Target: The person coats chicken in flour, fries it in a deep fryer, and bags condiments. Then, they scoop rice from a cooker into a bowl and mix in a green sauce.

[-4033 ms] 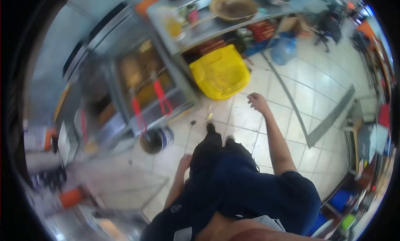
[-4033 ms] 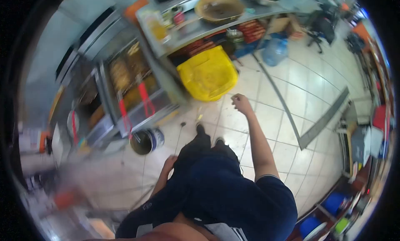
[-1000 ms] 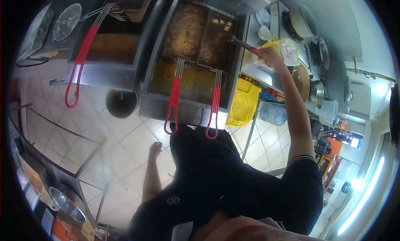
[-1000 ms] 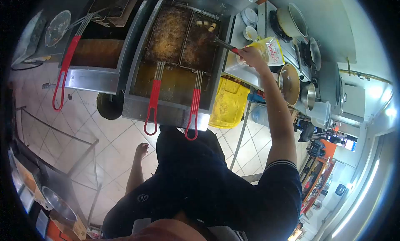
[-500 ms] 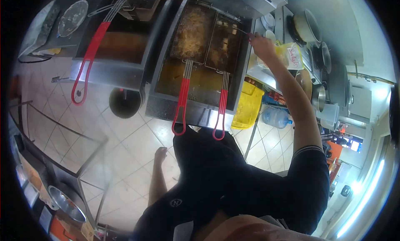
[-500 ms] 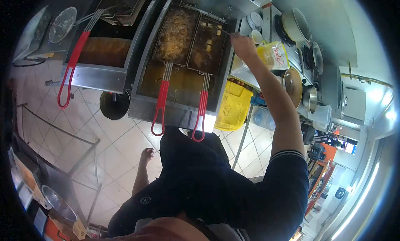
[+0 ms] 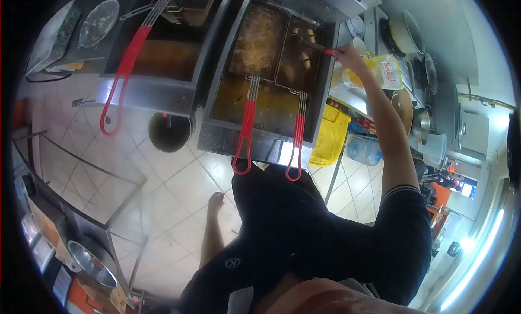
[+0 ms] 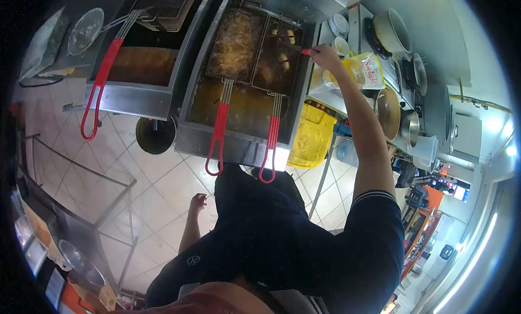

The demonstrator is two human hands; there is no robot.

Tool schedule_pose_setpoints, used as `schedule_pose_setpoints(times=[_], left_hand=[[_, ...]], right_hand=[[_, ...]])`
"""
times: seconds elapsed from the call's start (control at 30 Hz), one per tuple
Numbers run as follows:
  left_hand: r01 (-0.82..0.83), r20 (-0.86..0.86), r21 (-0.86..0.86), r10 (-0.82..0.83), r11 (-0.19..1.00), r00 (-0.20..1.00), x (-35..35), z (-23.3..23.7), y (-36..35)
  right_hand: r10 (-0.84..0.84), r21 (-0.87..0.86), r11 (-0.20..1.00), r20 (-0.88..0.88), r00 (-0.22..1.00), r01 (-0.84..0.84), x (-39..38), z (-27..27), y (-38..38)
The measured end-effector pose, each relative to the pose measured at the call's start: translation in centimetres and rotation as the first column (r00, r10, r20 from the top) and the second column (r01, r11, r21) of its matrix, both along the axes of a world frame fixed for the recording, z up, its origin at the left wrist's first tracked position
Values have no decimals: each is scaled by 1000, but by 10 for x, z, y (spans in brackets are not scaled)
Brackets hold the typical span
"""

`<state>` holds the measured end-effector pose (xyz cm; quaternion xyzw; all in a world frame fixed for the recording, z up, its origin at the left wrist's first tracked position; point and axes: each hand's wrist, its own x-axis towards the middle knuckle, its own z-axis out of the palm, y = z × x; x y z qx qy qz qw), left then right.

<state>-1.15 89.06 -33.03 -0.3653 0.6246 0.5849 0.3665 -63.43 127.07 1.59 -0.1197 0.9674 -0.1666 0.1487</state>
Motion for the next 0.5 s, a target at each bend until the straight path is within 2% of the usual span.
schedule_pose_setpoints(times=[0.03, 0.07, 0.1, 0.17, 0.2, 0.23, 0.3, 0.43, 0.5], left_hand=[[12, 56, -6, -12, 1000, 998, -5, 2, 1], [79, 36, -56, -77, 995, 996, -9, 5, 2], [85, 33, -58, -83, 995, 996, -10, 2, 0], [61, -37, -31, -62, 998, 997, -12, -2, -3], [14, -35, -11, -14, 1000, 999, -22, 16, -4], [19, -34, -14, -19, 1000, 999, -25, 16, -6], [57, -80, -27, -59, 998, 995, -28, 15, -9], [100, -65, -45, -103, 994, 993, -32, 8, -9], [168, -55, -41, -170, 985, 984, -32, 0, -8]], right_hand=[[-6, -1, 1000, -5, 1000, 6, 3, 6, 2], [-172, -103, 976, 164, 971, 191, 9, 13, 6], [-306, -171, 909, 343, 888, 380, 14, 20, 5], [-291, -241, 883, 392, 873, 403, 13, 9, 24], [-268, -305, 854, 440, 857, 423, 14, 4, 31], [-270, -307, 851, 441, 856, 427, 16, 8, 29], [-382, -167, 857, 431, 818, 488, 24, 20, 27], [-356, -282, 842, 350, 866, 460, 55, 55, 18], [-374, -193, 885, 245, 894, 424, 69, 79, 13]])
